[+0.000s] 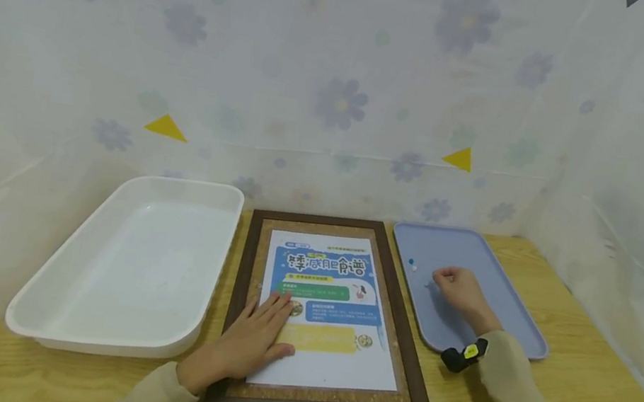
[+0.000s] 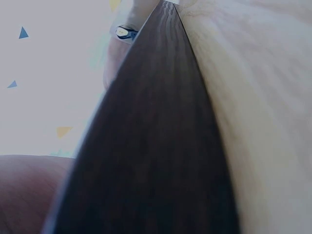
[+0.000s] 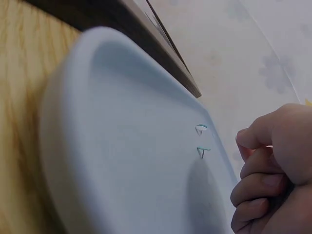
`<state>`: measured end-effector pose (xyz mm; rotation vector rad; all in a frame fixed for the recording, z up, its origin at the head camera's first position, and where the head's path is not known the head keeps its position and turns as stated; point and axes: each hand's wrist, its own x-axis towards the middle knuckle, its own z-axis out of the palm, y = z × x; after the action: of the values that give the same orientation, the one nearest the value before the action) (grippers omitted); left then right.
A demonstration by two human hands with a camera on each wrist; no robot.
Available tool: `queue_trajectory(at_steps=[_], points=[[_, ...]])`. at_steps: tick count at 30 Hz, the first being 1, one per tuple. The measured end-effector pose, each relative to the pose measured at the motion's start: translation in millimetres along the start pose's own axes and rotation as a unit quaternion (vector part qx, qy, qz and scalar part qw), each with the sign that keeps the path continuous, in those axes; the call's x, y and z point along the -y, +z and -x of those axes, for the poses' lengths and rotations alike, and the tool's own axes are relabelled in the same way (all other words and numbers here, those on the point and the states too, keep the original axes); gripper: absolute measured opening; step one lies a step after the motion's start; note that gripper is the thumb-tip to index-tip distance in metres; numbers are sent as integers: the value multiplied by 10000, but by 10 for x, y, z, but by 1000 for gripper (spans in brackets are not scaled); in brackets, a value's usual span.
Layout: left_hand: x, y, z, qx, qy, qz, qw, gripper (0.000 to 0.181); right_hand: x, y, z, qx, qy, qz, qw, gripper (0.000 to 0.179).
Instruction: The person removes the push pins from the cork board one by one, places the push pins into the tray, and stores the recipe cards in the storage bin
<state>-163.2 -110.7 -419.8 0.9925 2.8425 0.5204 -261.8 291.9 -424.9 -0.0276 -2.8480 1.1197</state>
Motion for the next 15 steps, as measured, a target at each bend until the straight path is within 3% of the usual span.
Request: queue_trajectory(at_steps=[9,15], points=[[-10,-9,-12,-6,-15,-97,10000,71,-13,61,-14,28,-172,3,9998,30],[-21,-9,-8,11,-24,-87,10000,71,73,90,28,259,-328,58,9991,31]])
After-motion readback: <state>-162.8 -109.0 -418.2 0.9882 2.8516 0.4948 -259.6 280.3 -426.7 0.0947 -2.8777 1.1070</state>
